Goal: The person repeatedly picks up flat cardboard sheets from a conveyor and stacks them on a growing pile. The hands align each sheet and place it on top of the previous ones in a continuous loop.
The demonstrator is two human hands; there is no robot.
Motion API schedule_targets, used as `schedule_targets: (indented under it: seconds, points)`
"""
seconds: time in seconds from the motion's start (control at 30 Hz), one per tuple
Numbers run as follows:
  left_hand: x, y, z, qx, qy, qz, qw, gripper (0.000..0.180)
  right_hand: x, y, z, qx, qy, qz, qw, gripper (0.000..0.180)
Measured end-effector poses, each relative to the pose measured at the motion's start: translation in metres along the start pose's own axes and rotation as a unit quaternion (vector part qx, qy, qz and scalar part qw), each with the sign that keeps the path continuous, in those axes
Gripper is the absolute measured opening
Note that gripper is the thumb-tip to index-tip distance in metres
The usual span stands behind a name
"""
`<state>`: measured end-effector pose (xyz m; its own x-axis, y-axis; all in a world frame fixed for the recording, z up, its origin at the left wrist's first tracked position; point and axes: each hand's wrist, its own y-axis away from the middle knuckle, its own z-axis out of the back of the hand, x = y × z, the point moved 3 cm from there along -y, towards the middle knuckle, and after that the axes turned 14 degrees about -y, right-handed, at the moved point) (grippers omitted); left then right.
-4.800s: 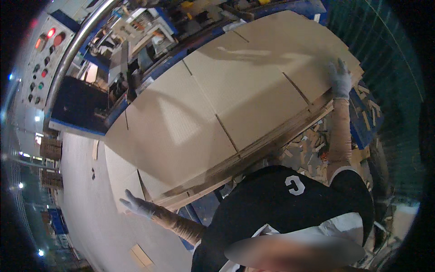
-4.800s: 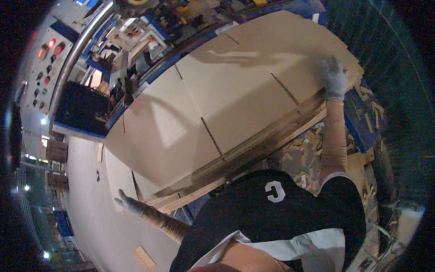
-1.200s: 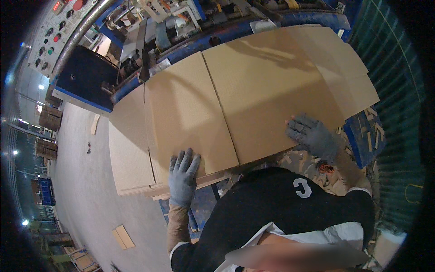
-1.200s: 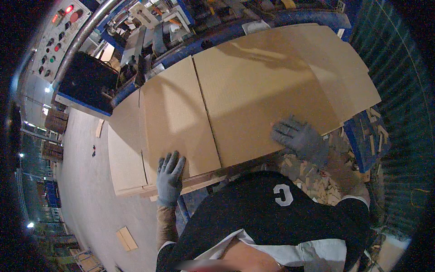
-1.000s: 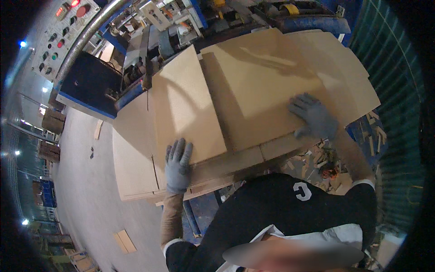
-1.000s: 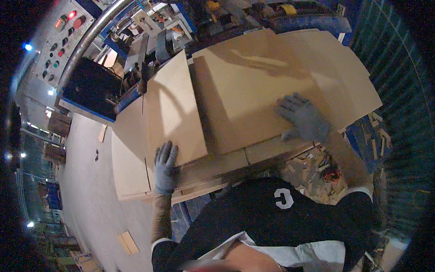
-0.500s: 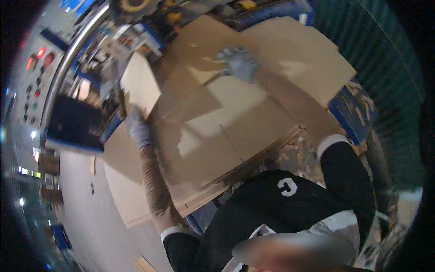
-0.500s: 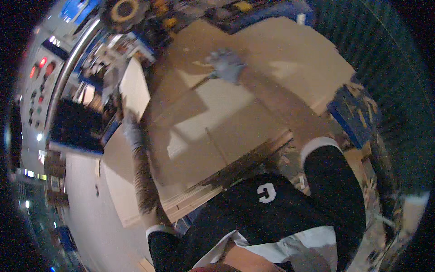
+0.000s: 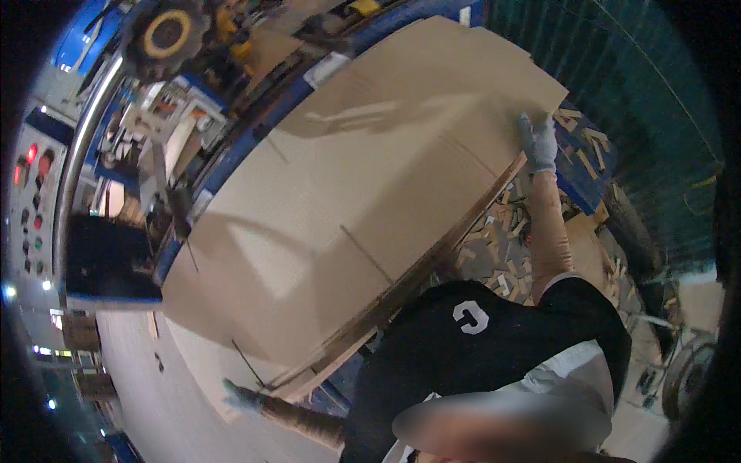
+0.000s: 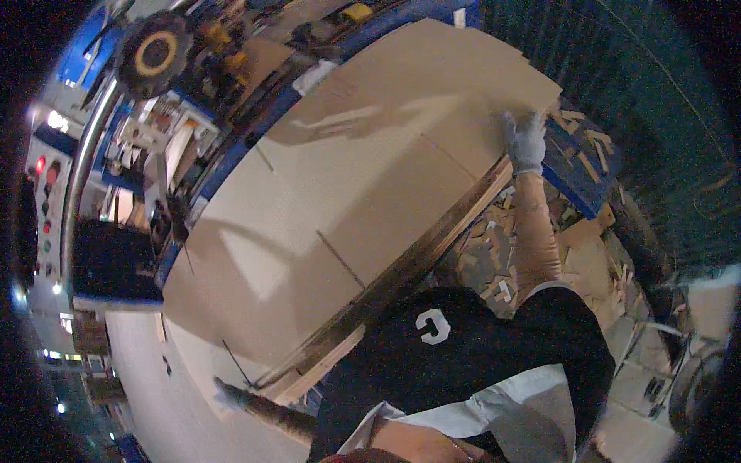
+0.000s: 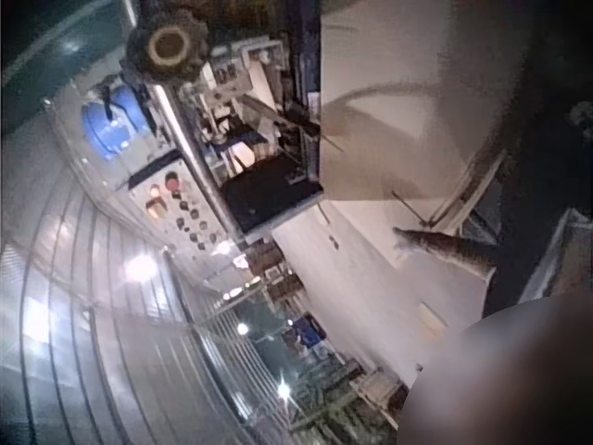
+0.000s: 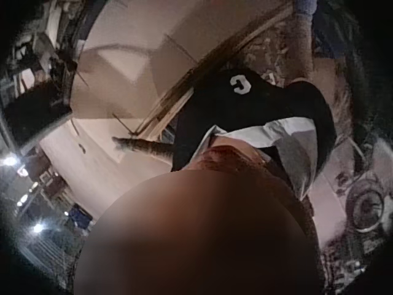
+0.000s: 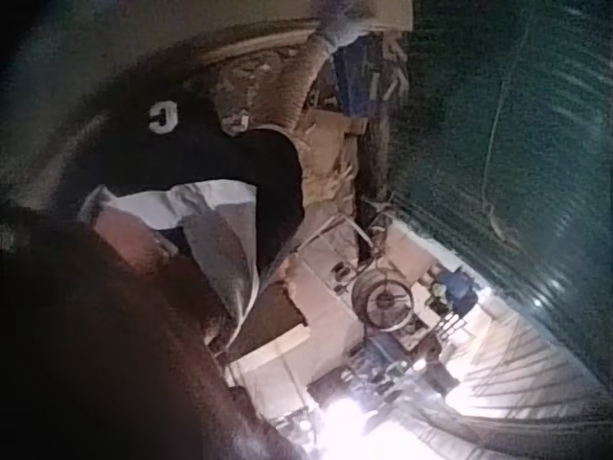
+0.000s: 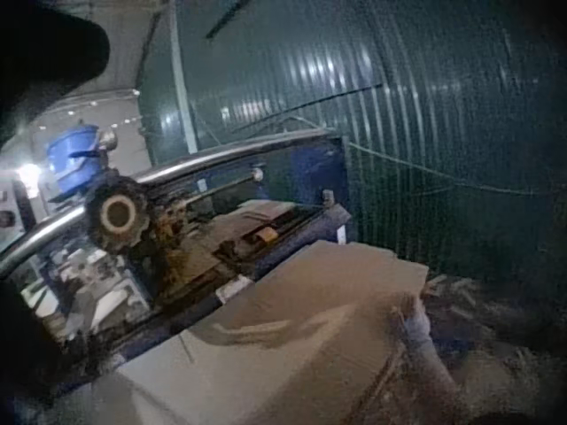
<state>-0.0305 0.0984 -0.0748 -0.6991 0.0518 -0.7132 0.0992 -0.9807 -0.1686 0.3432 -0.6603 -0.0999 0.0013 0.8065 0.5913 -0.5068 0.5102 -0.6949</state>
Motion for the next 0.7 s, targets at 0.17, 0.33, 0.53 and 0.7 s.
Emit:
schedule_targets:
  seconds: [0.17, 0.33, 0.53, 0.7]
  points:
    - [-0.002, -0.010, 0.024, -0.120, 0.115, 0.078, 0.983, 0.075, -0.022, -0.018, -0.039, 0.114, 0.217, 0.119, 0.962, 0.079]
    - [0.010, -0.033, 0.034, 0.003, 0.341, -0.052, 0.939, 0.046, -0.006, -0.049, -0.035, 0.010, -0.207, -0.035, 0.978, 0.050]
    - [-0.007, -0.046, 0.037, 0.208, 0.449, -0.077, 0.866, 0.035, 0.090, -0.089, 0.008, 0.066, -0.571, -0.152, 0.804, 0.040]
    - [-0.009, 0.010, 0.060, 0.145, 0.337, -0.180, 0.913, 0.034, 0.150, -0.025, 0.130, 0.108, -0.411, -0.059, 0.903, 0.036]
